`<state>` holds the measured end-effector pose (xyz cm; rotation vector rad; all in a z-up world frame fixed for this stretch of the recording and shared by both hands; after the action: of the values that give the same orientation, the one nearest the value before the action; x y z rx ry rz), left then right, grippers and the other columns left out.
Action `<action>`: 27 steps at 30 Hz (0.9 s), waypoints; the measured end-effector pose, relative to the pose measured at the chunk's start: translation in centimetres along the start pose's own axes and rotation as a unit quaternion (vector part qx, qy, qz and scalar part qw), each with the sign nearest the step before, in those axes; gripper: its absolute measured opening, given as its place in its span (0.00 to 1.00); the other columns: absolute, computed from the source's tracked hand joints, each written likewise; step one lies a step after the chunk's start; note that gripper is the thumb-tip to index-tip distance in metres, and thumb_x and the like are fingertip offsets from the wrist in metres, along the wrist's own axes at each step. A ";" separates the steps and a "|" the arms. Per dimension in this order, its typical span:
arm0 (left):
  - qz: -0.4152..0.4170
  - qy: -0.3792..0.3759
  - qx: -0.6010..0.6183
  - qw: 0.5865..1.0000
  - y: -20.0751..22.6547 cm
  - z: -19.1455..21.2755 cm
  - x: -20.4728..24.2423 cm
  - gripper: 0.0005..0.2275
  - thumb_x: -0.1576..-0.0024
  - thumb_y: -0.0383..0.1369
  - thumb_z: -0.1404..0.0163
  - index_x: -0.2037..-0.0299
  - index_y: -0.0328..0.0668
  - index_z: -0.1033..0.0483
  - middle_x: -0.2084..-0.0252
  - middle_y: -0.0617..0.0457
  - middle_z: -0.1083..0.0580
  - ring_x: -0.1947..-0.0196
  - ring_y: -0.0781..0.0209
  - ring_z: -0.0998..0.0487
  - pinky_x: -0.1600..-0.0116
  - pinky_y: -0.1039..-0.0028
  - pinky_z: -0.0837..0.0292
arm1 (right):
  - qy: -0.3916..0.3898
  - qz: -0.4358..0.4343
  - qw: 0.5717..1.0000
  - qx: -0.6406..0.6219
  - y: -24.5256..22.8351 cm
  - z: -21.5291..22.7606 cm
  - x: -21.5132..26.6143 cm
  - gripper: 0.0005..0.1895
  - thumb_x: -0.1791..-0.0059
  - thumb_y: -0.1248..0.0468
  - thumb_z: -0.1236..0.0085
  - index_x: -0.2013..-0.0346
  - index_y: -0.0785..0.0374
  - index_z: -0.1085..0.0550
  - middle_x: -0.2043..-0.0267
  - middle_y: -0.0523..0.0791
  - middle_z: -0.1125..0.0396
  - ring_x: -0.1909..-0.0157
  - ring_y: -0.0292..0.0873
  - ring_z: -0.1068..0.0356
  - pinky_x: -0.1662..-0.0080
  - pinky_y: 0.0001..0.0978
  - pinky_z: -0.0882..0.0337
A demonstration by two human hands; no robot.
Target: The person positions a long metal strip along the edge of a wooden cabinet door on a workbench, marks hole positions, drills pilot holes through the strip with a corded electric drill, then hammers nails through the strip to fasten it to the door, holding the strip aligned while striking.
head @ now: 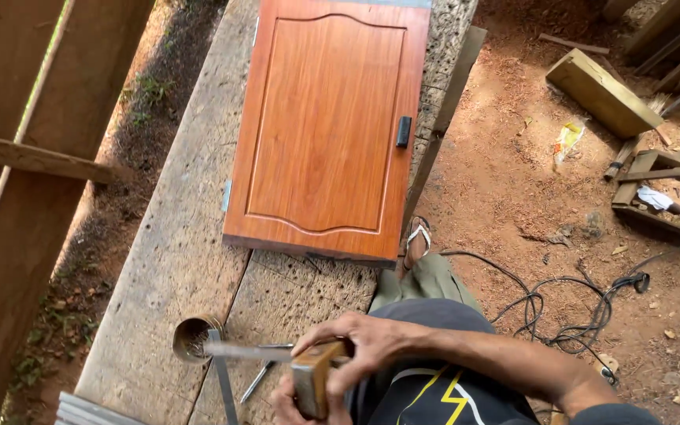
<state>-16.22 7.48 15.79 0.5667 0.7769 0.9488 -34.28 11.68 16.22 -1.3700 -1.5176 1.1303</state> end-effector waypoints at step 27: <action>-0.290 -0.349 -0.176 0.874 3.6 -52.2 -15.9 0.27 0.37 0.38 0.51 0.32 0.32 0.46 0.64 0.39 0.24 0.72 0.42 0.20 0.72 0.56 0.25 | 0.624 0.281 0.640 -0.350 11.7 23.1 24.0 0.43 0.47 0.42 0.43 0.23 0.59 0.43 0.35 0.62 0.38 0.45 0.53 0.33 0.45 0.47 0.30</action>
<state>-65.04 0.17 -7.86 0.2833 0.0828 0.2595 -55.40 33.29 -2.07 -2.4501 -0.3746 -0.3989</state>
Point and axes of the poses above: each hand's wrist, its own x-axis away from the middle knuckle, its own z-axis out of the back of the hand, y = z × x, the point moved 5 cm from there along -x, towards the middle knuckle
